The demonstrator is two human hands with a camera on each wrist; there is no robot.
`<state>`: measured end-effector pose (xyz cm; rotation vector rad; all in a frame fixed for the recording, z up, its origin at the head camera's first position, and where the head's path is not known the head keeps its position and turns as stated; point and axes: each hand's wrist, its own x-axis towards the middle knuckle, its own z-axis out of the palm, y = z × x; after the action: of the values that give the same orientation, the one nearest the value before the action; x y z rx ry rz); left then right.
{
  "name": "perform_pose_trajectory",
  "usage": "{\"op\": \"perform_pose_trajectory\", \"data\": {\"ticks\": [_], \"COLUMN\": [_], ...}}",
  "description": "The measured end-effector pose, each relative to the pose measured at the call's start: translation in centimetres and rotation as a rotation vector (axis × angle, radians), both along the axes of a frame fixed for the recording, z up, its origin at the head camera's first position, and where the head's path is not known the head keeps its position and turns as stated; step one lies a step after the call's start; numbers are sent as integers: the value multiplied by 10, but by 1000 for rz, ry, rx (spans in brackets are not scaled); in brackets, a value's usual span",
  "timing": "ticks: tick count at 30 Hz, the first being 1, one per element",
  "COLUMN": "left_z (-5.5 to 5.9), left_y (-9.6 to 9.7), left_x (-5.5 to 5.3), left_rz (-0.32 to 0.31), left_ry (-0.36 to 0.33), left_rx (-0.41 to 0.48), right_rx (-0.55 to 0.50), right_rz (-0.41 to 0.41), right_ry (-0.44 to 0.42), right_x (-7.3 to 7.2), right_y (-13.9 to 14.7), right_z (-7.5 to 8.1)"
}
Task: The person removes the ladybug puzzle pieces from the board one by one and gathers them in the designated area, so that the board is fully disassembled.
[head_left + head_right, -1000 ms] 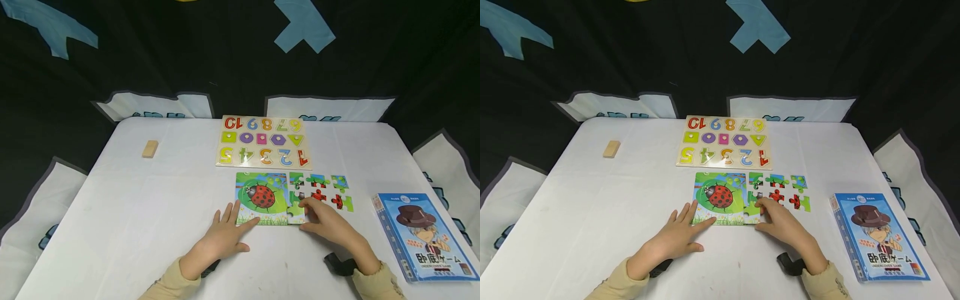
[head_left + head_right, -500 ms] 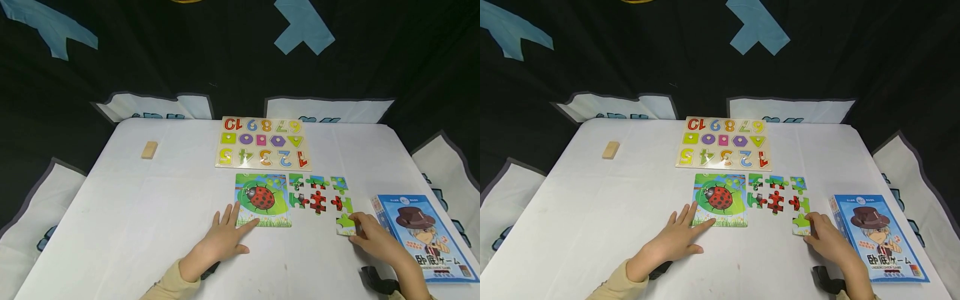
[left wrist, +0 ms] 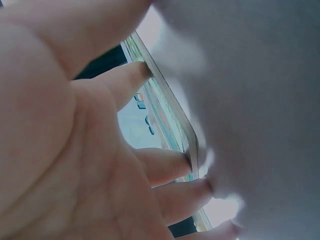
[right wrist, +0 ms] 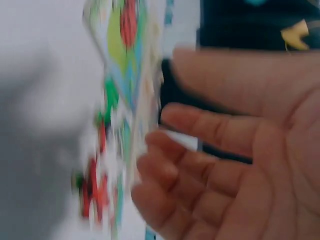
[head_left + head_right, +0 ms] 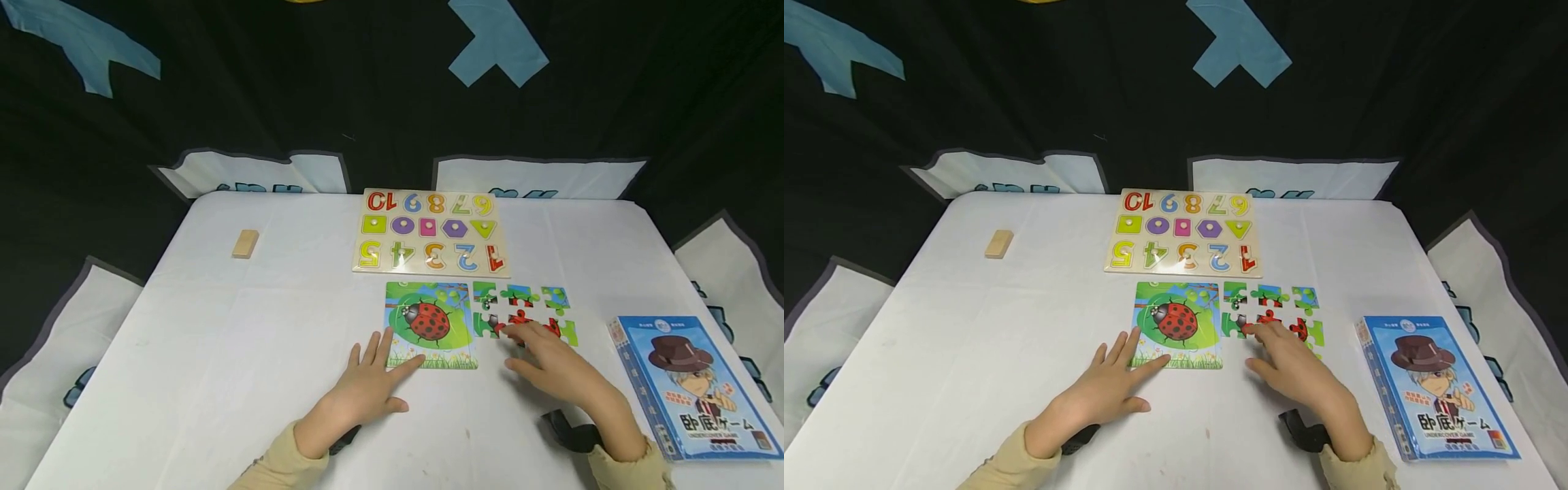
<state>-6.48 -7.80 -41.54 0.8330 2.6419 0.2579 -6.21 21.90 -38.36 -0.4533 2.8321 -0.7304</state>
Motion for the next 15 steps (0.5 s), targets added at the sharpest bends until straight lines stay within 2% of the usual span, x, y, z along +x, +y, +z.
{"op": "perform_pose_trajectory", "data": {"ticks": [3, 7, 11, 15], "left_z": [1, 2, 2, 3], "left_y": [0, 0, 0, -1], "left_x": [0, 0, 0, 0], "left_rz": [-2, -2, -7, -6], "left_ry": [3, 10, 18, 15], "left_rx": [8, 4, -6, -6], "right_rx": [-32, -41, 35, 114], "right_rz": [132, 213, 218, 160], "right_ry": [29, 57, 90, 126], "right_x": [-7, -15, -17, -17], "right_y": [-24, -51, -69, -81], "right_z": [-6, -16, -26, -33]}}
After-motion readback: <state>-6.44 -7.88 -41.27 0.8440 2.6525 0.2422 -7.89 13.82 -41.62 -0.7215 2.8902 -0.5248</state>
